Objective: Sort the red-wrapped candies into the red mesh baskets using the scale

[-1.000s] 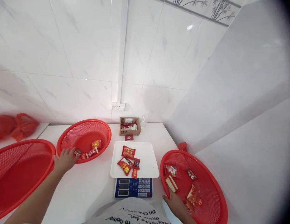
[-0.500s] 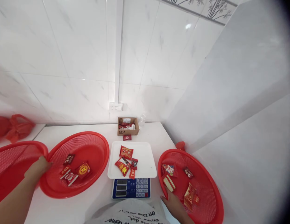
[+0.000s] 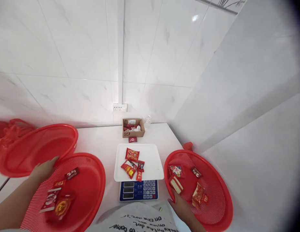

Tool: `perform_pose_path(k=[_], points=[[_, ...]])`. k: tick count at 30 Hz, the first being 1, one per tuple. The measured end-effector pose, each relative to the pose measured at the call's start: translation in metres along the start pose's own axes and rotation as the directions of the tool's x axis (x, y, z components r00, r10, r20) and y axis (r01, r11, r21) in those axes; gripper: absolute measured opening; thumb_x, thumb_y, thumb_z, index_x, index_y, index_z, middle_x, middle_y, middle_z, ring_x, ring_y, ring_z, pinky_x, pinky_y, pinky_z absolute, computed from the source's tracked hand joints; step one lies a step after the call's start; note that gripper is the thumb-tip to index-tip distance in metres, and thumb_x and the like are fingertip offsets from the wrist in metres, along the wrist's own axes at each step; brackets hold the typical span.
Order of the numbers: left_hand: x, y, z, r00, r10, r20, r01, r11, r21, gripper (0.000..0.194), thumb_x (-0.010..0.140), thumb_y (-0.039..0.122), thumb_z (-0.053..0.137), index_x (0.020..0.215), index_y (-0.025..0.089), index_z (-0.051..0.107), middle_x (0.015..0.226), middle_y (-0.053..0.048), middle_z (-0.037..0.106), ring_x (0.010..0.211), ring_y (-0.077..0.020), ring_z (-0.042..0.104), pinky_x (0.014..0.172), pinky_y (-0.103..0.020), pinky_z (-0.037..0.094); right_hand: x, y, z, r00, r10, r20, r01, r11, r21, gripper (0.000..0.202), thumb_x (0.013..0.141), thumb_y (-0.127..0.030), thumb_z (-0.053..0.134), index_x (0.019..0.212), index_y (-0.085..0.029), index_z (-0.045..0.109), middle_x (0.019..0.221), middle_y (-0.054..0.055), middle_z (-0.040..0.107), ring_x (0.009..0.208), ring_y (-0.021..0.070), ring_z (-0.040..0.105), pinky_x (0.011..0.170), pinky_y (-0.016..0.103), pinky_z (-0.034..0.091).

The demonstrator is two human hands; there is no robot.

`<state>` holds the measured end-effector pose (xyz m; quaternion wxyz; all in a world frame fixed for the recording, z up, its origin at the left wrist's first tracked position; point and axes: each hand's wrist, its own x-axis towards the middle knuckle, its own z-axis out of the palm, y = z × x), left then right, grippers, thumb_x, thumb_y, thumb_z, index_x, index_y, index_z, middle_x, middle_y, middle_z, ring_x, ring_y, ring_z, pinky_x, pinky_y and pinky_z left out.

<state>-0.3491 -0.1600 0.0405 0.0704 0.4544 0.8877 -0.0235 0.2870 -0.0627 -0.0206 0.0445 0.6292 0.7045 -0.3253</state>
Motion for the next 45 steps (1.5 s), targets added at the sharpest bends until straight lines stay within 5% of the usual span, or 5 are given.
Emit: perform_pose_path(k=[12, 17, 32, 40, 45], points=[[0.005, 0.083, -0.015, 0.973, 0.212, 0.096, -0.206, 0.977, -0.061, 0.064, 0.074, 0.008, 0.032, 0.138, 0.016, 0.031, 0.142, -0.010, 0.035, 0.135, -0.0266, 0.019, 0.104, -0.053, 0.018, 0.007, -0.003, -0.006, 0.999, 0.050, 0.005, -0.050, 0.999, 0.016, 0.062, 0.077, -0.031, 0.039, 0.134, -0.007, 0.033, 0.131, 0.015, 0.048, 0.119, 0.0236, 0.048, 0.098, 0.032, 0.034], [0.004, 0.122, 0.002, 0.877, 0.440, 0.195, -0.397, 0.890, -0.223, 0.053, 0.081, 0.035, 0.037, 0.132, 0.021, 0.041, 0.136, -0.007, 0.045, 0.128, -0.0269, 0.035, 0.106, -0.048, 0.019, 0.007, -0.006, -0.009, 0.998, 0.055, 0.028, -0.054, 0.998, -0.013, 0.060, 0.078, -0.031, 0.039, 0.133, -0.006, 0.035, 0.131, 0.017, 0.048, 0.117, 0.0244, 0.050, 0.096, 0.032, 0.035], [-0.015, 0.223, 0.024, 0.913, 0.405, -0.040, -0.399, 0.872, -0.284, 0.049, 0.088, 0.033, 0.034, 0.131, 0.013, 0.040, 0.133, -0.016, 0.047, 0.122, -0.0277, 0.043, 0.097, -0.042, 0.036, 0.007, -0.009, -0.016, 0.998, 0.037, 0.042, -0.035, 0.998, -0.049, 0.063, 0.077, -0.027, 0.044, 0.135, -0.007, 0.032, 0.126, 0.018, 0.053, 0.113, 0.0269, 0.053, 0.092, 0.035, 0.038], [-0.095, 0.304, 0.054, 0.602, 0.783, -0.155, -0.788, 0.553, -0.270, 0.059, 0.083, 0.051, 0.043, 0.135, 0.025, 0.036, 0.144, -0.010, 0.032, 0.133, -0.0282, 0.023, 0.107, -0.051, 0.018, 0.007, -0.006, -0.010, 0.999, 0.050, -0.008, -0.050, 0.998, -0.034, 0.059, 0.078, -0.030, 0.044, 0.133, -0.011, 0.035, 0.124, 0.015, 0.055, 0.111, 0.0258, 0.053, 0.091, 0.034, 0.038], [-0.111, 0.324, 0.067, 0.627, 0.771, -0.114, -0.771, 0.594, -0.229, 0.055, 0.081, 0.052, 0.047, 0.131, 0.029, 0.043, 0.146, -0.010, 0.028, 0.135, -0.0339, 0.016, 0.104, -0.059, 0.012, 0.007, -0.005, -0.010, 0.998, 0.056, -0.001, -0.056, 0.998, 0.011, 0.060, 0.077, -0.031, 0.045, 0.133, -0.013, 0.035, 0.127, 0.015, 0.052, 0.112, 0.0253, 0.052, 0.091, 0.035, 0.037]])
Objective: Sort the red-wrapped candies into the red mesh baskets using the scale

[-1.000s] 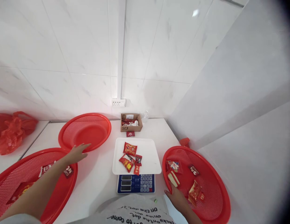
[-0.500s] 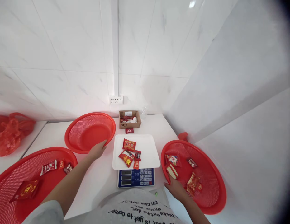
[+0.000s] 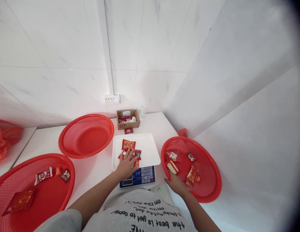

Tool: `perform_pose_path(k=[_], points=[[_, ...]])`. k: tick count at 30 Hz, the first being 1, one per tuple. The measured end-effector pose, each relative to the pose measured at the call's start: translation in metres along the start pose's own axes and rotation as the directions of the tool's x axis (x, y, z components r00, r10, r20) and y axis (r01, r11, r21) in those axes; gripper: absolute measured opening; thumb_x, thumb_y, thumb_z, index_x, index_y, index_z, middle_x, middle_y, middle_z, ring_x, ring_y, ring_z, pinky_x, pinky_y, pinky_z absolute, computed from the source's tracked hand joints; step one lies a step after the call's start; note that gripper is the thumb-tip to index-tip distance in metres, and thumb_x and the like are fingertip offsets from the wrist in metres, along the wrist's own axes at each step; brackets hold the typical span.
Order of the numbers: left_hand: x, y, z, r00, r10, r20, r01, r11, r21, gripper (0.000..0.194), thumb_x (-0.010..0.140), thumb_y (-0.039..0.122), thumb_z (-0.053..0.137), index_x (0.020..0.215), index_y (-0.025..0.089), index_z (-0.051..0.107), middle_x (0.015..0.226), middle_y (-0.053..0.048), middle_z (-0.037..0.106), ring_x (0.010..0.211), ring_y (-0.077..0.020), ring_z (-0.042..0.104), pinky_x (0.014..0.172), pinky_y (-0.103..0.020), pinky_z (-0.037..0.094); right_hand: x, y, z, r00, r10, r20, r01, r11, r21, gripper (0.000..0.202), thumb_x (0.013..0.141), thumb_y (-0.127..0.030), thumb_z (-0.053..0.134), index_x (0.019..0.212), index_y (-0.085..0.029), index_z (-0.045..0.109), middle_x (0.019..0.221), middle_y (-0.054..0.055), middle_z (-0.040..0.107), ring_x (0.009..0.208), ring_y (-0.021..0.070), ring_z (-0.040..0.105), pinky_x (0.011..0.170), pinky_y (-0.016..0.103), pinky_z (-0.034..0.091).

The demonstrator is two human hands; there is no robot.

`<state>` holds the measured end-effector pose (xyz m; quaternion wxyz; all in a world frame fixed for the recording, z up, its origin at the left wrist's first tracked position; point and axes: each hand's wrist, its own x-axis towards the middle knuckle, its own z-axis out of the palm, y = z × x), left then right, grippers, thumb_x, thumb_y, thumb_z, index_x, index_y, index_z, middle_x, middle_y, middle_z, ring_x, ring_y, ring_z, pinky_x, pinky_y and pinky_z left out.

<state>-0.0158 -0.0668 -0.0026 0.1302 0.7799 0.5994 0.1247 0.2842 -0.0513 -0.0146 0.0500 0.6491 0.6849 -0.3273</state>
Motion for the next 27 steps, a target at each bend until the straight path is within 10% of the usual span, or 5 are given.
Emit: perform_pose_path(k=[15, 23, 27], points=[[0.001, -0.027, -0.035, 0.978, -0.090, -0.188, 0.085, 0.996, -0.033, 0.028, 0.078, 0.019, 0.047, 0.101, 0.022, 0.062, 0.120, -0.008, 0.054, 0.110, -0.0231, 0.048, 0.095, -0.037, 0.040, 0.000, 0.002, 0.001, 0.999, -0.008, -0.031, 0.010, 0.997, 0.081, 0.060, 0.077, -0.032, 0.048, 0.133, -0.014, 0.037, 0.130, 0.012, 0.050, 0.116, 0.0263, 0.048, 0.094, 0.035, 0.036], [0.022, -0.082, -0.108, 0.759, -0.387, -0.523, 0.464, 0.886, 0.018, 0.038, 0.082, 0.034, 0.045, 0.116, 0.020, 0.054, 0.134, -0.011, 0.043, 0.125, -0.0297, 0.035, 0.100, -0.047, 0.031, 0.000, 0.004, 0.002, 0.999, -0.023, -0.037, 0.027, 0.996, 0.090, 0.059, 0.077, -0.033, 0.047, 0.133, -0.013, 0.038, 0.130, 0.013, 0.050, 0.114, 0.0256, 0.050, 0.093, 0.035, 0.037], [0.032, -0.088, -0.097, 0.874, -0.309, -0.374, 0.379, 0.916, 0.130, 0.047, 0.083, 0.039, 0.044, 0.124, 0.017, 0.047, 0.140, -0.014, 0.037, 0.133, -0.0318, 0.022, 0.104, -0.051, 0.022, 0.001, 0.004, 0.002, 0.999, -0.029, -0.043, 0.033, 0.995, 0.099, 0.060, 0.076, -0.033, 0.048, 0.133, -0.013, 0.038, 0.130, 0.013, 0.050, 0.115, 0.0257, 0.050, 0.093, 0.035, 0.037]])
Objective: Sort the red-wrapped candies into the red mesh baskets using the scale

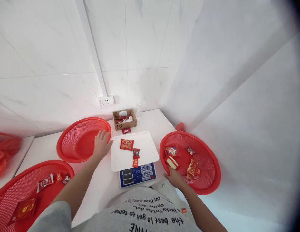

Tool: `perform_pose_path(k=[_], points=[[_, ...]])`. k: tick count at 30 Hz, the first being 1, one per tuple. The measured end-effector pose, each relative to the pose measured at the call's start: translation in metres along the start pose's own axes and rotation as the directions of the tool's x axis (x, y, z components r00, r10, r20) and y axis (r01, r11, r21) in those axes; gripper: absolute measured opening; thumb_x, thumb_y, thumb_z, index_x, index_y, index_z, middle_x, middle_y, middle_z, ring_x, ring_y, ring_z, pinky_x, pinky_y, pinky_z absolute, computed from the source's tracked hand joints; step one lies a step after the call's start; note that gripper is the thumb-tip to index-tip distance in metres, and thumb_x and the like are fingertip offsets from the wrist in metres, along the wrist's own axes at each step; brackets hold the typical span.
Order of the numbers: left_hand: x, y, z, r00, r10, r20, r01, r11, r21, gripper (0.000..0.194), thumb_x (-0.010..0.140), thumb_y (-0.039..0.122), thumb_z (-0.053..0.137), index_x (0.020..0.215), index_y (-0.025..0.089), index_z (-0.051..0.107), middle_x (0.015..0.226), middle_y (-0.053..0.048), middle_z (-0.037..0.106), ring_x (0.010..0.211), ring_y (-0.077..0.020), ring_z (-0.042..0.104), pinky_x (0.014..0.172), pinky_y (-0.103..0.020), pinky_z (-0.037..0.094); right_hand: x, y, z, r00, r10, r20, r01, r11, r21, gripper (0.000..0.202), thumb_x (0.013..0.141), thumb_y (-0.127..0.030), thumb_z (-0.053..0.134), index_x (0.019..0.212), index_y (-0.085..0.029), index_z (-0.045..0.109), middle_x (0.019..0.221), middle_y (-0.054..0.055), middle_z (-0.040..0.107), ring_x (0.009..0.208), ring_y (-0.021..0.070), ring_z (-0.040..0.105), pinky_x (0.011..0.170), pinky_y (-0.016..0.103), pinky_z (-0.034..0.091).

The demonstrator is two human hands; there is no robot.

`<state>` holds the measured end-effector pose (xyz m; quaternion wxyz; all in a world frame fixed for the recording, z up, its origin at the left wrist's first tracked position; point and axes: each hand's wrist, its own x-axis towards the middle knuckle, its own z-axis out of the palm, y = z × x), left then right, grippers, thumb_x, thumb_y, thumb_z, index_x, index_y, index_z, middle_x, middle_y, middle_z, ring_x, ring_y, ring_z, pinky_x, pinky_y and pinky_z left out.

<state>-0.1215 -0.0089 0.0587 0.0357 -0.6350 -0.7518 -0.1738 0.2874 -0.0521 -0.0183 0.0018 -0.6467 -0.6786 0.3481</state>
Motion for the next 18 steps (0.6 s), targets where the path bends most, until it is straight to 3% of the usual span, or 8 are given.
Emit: perform_pose_path(k=[2, 4, 7, 12, 18], points=[[-0.004, 0.012, 0.017, 0.975, 0.145, 0.167, -0.140, 0.989, -0.038, 0.050, 0.083, 0.042, 0.044, 0.127, 0.017, 0.045, 0.140, -0.014, 0.037, 0.133, -0.0305, 0.023, 0.105, -0.048, 0.022, 0.000, -0.001, 0.000, 1.000, 0.001, -0.001, -0.001, 1.000, -0.007, 0.060, 0.076, -0.033, 0.048, 0.132, -0.013, 0.038, 0.128, 0.014, 0.051, 0.114, 0.0263, 0.051, 0.093, 0.035, 0.038], [-0.008, 0.026, 0.034, 0.918, 0.255, 0.304, -0.237, 0.967, -0.093, 0.055, 0.082, 0.044, 0.045, 0.131, 0.018, 0.040, 0.143, -0.013, 0.032, 0.134, -0.0298, 0.021, 0.106, -0.048, 0.021, 0.000, -0.002, -0.001, 1.000, -0.002, 0.000, 0.002, 1.000, -0.014, 0.061, 0.076, -0.032, 0.048, 0.132, -0.011, 0.038, 0.128, 0.015, 0.052, 0.115, 0.0265, 0.050, 0.093, 0.036, 0.038], [-0.009, 0.044, 0.054, 0.857, 0.314, 0.408, -0.285, 0.949, -0.132, 0.059, 0.080, 0.043, 0.049, 0.133, 0.021, 0.036, 0.146, -0.012, 0.028, 0.135, -0.0301, 0.017, 0.106, -0.048, 0.018, 0.000, -0.003, -0.001, 1.000, -0.006, 0.005, 0.007, 1.000, -0.012, 0.060, 0.076, -0.031, 0.048, 0.131, -0.011, 0.040, 0.128, 0.014, 0.052, 0.115, 0.0253, 0.050, 0.094, 0.035, 0.037], [-0.004, 0.053, 0.064, 0.881, 0.287, 0.375, -0.261, 0.958, -0.121, 0.053, 0.082, 0.043, 0.046, 0.129, 0.020, 0.041, 0.129, -0.014, 0.047, 0.125, -0.0291, 0.035, 0.104, -0.046, 0.023, -0.002, -0.001, 0.000, 1.000, 0.003, -0.015, -0.003, 1.000, -0.009, 0.060, 0.075, -0.030, 0.048, 0.132, -0.011, 0.039, 0.127, 0.014, 0.053, 0.114, 0.0242, 0.051, 0.093, 0.034, 0.038], [-0.011, 0.040, 0.047, 0.919, 0.229, 0.320, -0.211, 0.973, -0.091, 0.046, 0.086, 0.040, 0.037, 0.124, 0.015, 0.043, 0.107, -0.015, 0.054, 0.102, -0.0274, 0.051, 0.086, -0.038, 0.040, -0.003, 0.000, 0.001, 1.000, 0.001, -0.022, -0.001, 1.000, 0.000, 0.059, 0.075, -0.030, 0.049, 0.130, -0.011, 0.041, 0.126, 0.013, 0.054, 0.113, 0.0263, 0.052, 0.093, 0.035, 0.038]])
